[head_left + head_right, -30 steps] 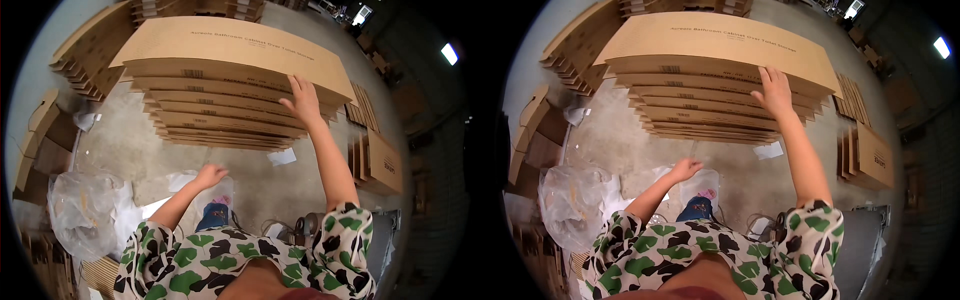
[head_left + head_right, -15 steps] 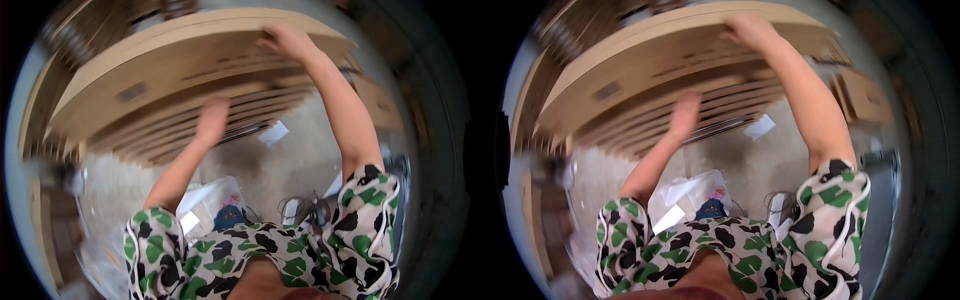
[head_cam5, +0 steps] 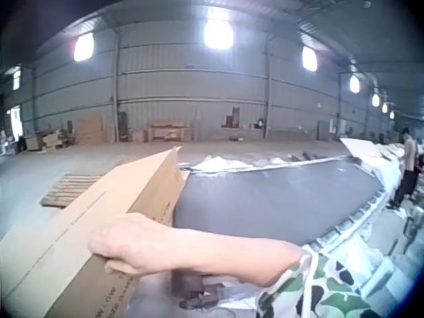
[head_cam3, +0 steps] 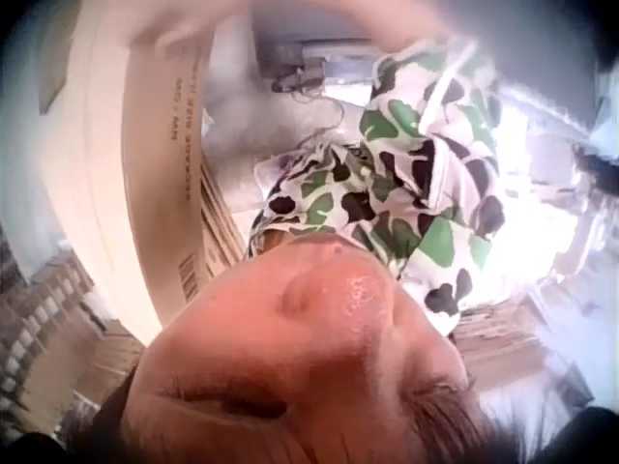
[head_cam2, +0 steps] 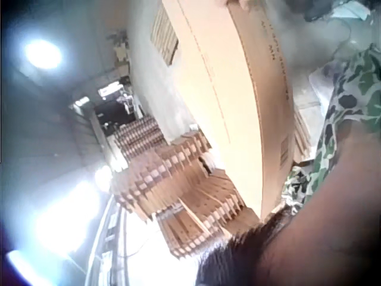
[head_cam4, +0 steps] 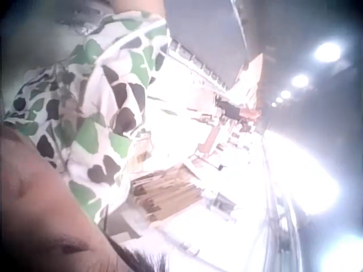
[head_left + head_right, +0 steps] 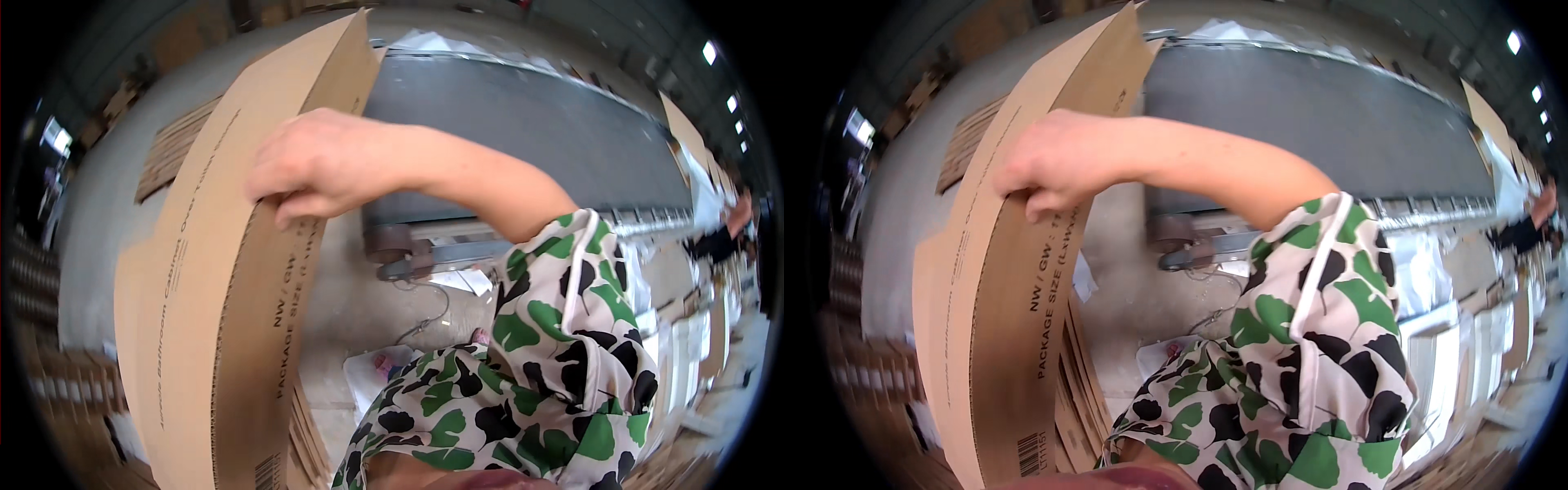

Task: The person packages white furniture panels by placing them into a cardboard box on a conveyor, layering them with protective foam sheets, and ensuring each piece is positioned correctly within the shipping container.

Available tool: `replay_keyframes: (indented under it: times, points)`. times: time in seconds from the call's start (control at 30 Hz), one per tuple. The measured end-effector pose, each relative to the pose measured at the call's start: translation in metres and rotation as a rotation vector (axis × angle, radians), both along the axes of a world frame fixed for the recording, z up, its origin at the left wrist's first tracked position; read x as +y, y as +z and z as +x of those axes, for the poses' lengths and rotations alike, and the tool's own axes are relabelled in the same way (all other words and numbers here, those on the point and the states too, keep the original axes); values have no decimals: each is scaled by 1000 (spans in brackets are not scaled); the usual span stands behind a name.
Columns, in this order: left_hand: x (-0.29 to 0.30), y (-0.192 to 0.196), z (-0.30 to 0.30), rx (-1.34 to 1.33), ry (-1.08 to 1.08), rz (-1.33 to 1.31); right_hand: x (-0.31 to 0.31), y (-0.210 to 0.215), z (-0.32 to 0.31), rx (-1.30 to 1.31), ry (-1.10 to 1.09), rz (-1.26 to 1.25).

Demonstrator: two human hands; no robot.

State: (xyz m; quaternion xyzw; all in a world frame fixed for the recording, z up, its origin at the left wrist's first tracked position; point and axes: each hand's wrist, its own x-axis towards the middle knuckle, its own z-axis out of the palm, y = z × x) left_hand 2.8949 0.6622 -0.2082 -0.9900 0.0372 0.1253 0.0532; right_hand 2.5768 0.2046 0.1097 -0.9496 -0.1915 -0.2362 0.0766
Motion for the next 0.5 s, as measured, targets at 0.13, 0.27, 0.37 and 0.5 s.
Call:
replay_keyframes:
  times: [0.13, 0.27, 0.37, 0.5]
  points:
    - [-2, 53, -2, -67, 9, -67, -40, 44, -101, 93, -328, -37]
    - [-49, 132, -35, -150, -47, -177, -121, 56, -263, 108, -843, -9]
    - [-89, 195, -86, -220, -86, -224, -194, 30, -412, 142, -1144, 17]
    - [-187, 252, -159, -370, -349, -217, -283, -36, -669, 244, -1740, -39]
